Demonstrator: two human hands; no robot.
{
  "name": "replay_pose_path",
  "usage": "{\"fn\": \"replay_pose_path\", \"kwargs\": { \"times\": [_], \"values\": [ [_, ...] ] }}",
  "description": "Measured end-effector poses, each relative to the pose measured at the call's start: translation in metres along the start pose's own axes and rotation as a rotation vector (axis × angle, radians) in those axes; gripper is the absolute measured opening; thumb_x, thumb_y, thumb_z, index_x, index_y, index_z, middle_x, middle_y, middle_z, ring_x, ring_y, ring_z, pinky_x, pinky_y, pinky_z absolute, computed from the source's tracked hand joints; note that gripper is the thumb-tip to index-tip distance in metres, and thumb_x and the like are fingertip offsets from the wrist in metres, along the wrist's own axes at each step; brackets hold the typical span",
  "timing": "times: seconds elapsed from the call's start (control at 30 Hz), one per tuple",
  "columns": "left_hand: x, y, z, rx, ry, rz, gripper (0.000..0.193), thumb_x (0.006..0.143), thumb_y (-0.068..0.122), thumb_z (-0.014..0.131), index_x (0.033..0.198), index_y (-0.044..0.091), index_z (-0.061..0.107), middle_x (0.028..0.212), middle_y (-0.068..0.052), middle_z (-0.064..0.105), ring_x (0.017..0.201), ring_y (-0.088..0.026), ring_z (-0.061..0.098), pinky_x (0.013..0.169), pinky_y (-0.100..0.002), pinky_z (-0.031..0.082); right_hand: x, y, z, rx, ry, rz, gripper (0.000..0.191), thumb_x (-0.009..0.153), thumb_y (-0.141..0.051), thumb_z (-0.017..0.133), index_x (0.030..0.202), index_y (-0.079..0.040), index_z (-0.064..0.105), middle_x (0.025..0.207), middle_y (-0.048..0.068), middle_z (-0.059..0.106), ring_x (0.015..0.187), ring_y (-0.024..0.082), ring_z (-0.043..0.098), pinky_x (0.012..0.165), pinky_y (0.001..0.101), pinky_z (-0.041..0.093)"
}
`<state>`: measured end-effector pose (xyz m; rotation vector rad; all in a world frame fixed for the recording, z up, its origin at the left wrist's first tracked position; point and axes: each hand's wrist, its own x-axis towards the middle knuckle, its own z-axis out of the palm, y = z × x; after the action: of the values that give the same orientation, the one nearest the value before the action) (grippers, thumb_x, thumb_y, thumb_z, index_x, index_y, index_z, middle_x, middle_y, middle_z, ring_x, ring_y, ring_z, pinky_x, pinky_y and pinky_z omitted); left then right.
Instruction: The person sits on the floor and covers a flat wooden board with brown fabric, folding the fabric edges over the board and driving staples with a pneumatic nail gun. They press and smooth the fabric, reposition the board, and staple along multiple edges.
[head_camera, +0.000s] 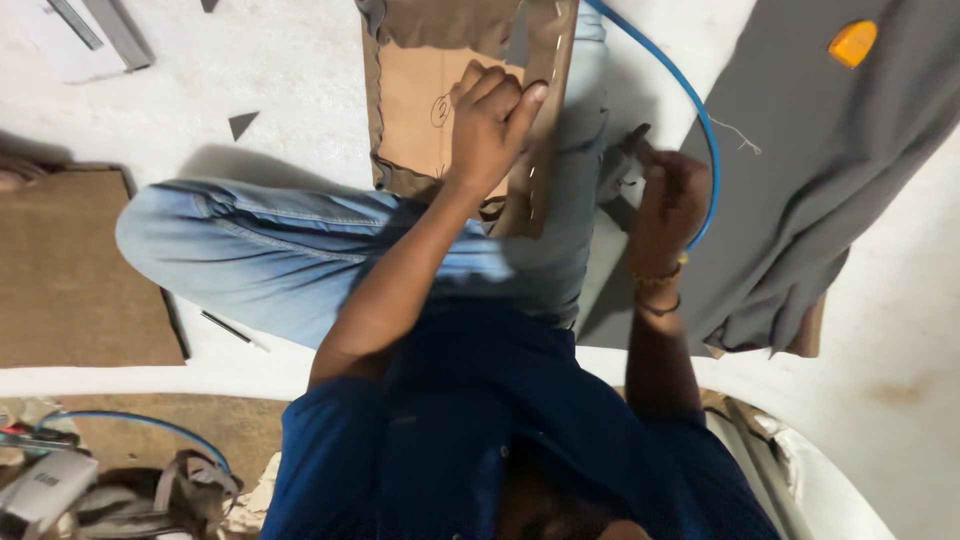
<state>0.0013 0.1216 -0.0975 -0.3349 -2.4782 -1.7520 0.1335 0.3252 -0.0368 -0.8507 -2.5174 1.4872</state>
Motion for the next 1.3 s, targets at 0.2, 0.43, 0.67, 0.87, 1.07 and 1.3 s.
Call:
{"fn": "replay_pose_path", "kwargs": {
  "times": [0.2, 0.43, 0.67, 0.87, 1.07, 1.3],
  "values": [
    [-0.005, -0.012, 0.019, 0.165, 0.102, 0.012, 0.033, 0.092, 0.031, 0.077, 0.071, 0.011, 0.062, 0.079, -0.002, 0.058, 0.087, -0.027, 0.053, 0.074, -0.045, 0.038, -0.006, 0.103, -0.013, -0.777, -0.274, -0.481, 0.065, 0.075, -0.019, 0.085, 0.125, 0.006, 0.051, 0.111, 0.027, 0.059, 0.100, 0.046, 0.057, 0.087, 0.0506, 0.048],
    [-0.001, -0.011, 0.017, 0.090, 0.139, 0.047, 0.025, 0.093, 0.029, 0.076, 0.078, 0.011, 0.066, 0.084, -0.003, 0.062, 0.091, -0.027, 0.055, 0.079, -0.044, 0.039, 0.004, 0.097, -0.024, -0.835, -0.281, -0.277, 0.047, 0.082, -0.021, 0.082, 0.116, -0.001, 0.058, 0.101, 0.022, 0.066, 0.091, 0.041, 0.065, 0.080, 0.0482, 0.054],
    [-0.004, -0.013, 0.024, 0.217, 0.192, 0.155, 0.015, 0.095, 0.026, 0.074, 0.088, 0.013, 0.072, 0.087, 0.000, 0.063, 0.092, -0.024, 0.056, 0.077, -0.044, 0.035, 0.047, -0.086, -0.086, -0.557, -0.444, -0.244, 0.045, 0.092, -0.016, 0.072, 0.133, -0.001, 0.058, 0.097, 0.013, 0.072, 0.086, 0.019, 0.072, 0.080, 0.0360, 0.057],
    [-0.001, -0.014, 0.034, 0.111, 0.281, 0.087, 0.021, 0.091, 0.030, 0.077, 0.082, 0.013, 0.068, 0.085, 0.000, 0.060, 0.090, -0.024, 0.054, 0.078, -0.043, 0.035, 0.068, -0.209, -0.038, -1.105, -0.710, -0.562, 0.032, 0.089, -0.015, 0.077, 0.115, 0.001, 0.068, 0.074, 0.020, 0.066, 0.075, 0.038, 0.067, 0.072, 0.0431, 0.054],
    [-0.001, -0.013, 0.034, 0.087, 0.372, 0.129, 0.015, 0.088, 0.026, 0.077, 0.089, 0.013, 0.071, 0.089, 0.001, 0.061, 0.092, -0.021, 0.053, 0.079, -0.042, 0.033, 0.075, -0.230, 0.004, -1.277, -0.814, -0.677, 0.036, 0.085, -0.021, 0.077, 0.115, -0.001, 0.069, 0.080, 0.020, 0.067, 0.078, 0.042, 0.066, 0.075, 0.0495, 0.054],
    [0.001, -0.007, 0.034, -0.011, 0.431, 0.125, 0.014, 0.085, 0.024, 0.078, 0.083, 0.015, 0.068, 0.085, 0.003, 0.060, 0.091, -0.019, 0.054, 0.081, -0.040, 0.033, 0.067, -0.235, 0.007, -1.308, -0.910, -0.524, 0.046, 0.079, -0.020, 0.076, 0.122, -0.003, 0.068, 0.072, 0.017, 0.069, 0.072, 0.039, 0.068, 0.071, 0.0475, 0.055]
  ]
}}
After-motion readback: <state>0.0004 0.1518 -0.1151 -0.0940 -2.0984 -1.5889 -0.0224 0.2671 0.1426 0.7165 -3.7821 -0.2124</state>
